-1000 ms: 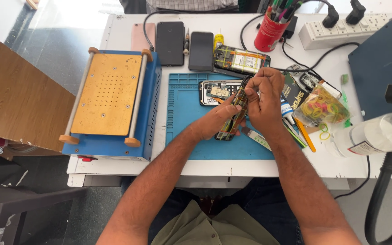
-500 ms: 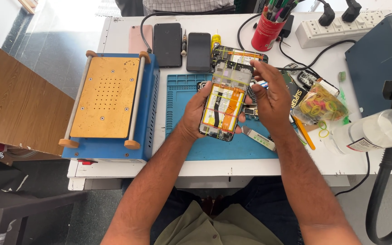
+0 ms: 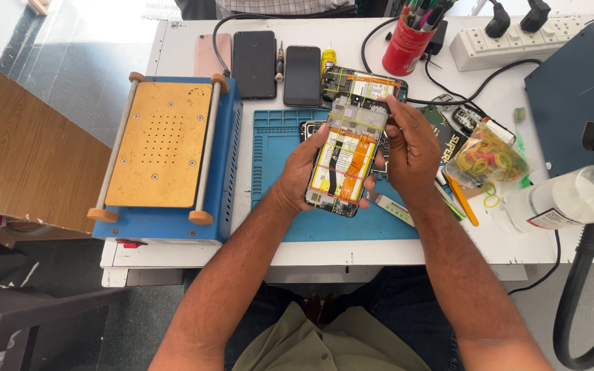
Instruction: The person handles two disassembled smartphones, repeatedly wrapping and unwrapping rubber bands around them to hold the internal components together. They rotate the phones, adjust the bands, and place one phone on the table while continuing to manipulate the other.
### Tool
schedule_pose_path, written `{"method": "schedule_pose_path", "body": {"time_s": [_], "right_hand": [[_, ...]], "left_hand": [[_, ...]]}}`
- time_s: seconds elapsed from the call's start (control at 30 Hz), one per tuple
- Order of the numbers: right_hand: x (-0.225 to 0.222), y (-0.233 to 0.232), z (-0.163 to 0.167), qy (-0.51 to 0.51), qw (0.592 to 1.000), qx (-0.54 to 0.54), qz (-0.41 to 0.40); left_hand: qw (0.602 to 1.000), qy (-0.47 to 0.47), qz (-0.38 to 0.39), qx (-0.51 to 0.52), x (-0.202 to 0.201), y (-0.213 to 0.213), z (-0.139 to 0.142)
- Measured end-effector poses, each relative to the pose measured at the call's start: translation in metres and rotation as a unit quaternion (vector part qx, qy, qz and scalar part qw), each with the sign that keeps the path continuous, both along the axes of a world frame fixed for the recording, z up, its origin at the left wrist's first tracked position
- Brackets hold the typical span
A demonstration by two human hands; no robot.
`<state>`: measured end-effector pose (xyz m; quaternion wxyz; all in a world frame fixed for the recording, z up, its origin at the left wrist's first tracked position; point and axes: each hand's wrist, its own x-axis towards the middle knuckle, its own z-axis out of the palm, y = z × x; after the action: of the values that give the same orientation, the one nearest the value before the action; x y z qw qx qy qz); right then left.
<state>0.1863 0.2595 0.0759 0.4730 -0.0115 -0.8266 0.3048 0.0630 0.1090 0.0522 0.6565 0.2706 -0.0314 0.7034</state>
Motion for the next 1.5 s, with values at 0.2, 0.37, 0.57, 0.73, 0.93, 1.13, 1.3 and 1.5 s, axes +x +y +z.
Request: {"method": "schedule_pose_path", "body": {"time_s": [0.2,0.37,0.57,0.73,0.93,1.13,1.3,1.5], "right_hand": [[-0.001,0.003,-0.007,0.015,1.000,-0.004,-0.011],[-0.004,0.006,-0.010,0.023,1.000,0.002,-0.019],[-0.005,0.017,-0.009,0.012,0.999,0.021,-0.032],[-0.001,0.017,-0.009,-0.002,1.000,0.027,-0.008],[-0.004,0.010,-0.004,0.006,0.999,0.042,0.006],[-0.004,0.010,-0.006,0.006,0.999,0.035,0.017],[-0.005,0.012,-0.009,-0.004,0.999,0.019,0.030],[-0.002,0.009,-0.004,-0.005,1.000,-0.010,0.011]], "left_hand": [[1.000,0.003,0.006,-0.007,0.001,0.000,-0.004],[0.999,0.036,0.036,0.011,0.001,0.000,-0.003],[0.981,0.143,0.100,-0.081,0.002,0.004,-0.003],[0.981,0.138,0.110,-0.085,0.001,0.006,-0.010],[0.986,0.113,0.111,-0.061,-0.003,0.005,-0.012],[0.984,0.120,0.115,-0.067,-0.004,0.006,-0.010],[0.981,0.129,0.129,-0.070,-0.003,0.005,-0.010],[0.976,0.150,0.130,-0.089,-0.004,0.009,-0.008]]}}
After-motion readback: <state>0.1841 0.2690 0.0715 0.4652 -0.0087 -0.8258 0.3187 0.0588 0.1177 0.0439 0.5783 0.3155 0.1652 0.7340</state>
